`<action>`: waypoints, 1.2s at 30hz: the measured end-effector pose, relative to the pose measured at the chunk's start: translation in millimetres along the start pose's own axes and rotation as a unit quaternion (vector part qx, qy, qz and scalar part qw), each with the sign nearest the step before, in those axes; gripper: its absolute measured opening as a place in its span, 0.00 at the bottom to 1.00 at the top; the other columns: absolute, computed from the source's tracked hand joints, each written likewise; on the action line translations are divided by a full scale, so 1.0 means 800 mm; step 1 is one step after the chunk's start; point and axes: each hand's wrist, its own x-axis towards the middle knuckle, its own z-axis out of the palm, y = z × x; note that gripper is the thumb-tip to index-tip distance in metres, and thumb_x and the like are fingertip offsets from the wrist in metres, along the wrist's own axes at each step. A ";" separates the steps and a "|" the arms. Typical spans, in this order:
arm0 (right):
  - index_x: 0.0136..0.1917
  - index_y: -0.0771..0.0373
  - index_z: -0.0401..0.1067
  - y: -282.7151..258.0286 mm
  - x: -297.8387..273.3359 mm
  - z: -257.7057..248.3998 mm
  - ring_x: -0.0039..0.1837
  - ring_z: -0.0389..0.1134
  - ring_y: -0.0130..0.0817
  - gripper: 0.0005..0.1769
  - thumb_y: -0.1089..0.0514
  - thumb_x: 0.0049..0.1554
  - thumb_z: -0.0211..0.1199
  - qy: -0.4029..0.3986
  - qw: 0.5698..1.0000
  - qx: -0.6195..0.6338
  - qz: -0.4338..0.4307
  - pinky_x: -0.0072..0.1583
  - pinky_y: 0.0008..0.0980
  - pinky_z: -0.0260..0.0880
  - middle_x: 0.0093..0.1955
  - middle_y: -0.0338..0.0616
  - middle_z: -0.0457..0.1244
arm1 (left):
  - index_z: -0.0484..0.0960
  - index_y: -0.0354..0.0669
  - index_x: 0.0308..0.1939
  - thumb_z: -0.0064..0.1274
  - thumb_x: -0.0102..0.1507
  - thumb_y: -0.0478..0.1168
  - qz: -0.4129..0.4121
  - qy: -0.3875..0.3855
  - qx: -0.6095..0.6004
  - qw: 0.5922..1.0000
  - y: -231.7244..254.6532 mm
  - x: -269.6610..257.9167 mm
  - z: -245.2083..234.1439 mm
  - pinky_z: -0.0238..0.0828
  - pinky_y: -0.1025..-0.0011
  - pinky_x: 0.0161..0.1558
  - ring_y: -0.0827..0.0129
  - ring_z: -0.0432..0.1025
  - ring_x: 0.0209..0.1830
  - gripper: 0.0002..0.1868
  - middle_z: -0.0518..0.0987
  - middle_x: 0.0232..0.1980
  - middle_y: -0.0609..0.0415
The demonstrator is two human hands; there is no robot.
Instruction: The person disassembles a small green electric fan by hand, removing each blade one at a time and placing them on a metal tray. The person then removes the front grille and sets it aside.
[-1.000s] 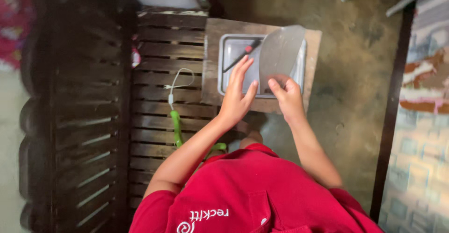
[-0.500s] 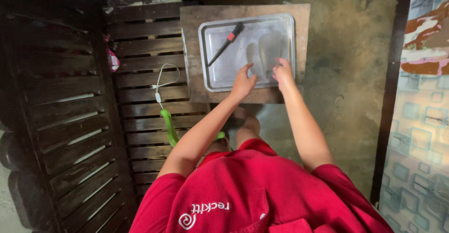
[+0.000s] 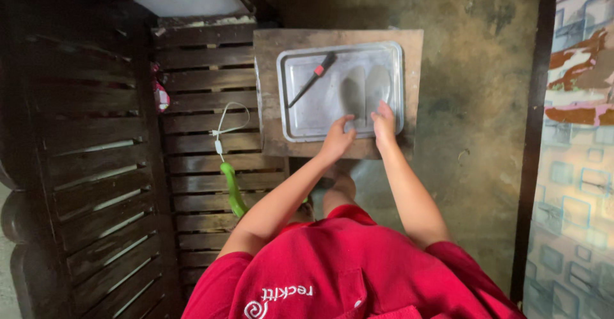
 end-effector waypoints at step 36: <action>0.72 0.69 0.66 -0.086 -0.377 0.274 0.73 0.64 0.38 0.23 0.64 0.64 0.55 -0.770 0.627 -0.086 -0.080 0.75 0.38 0.60 0.70 0.50 0.65 | 0.68 0.49 0.71 0.56 0.61 0.56 -0.289 0.331 0.267 0.858 0.199 -0.586 -0.325 0.56 0.55 0.67 0.43 0.57 0.73 0.37 0.64 0.75 0.42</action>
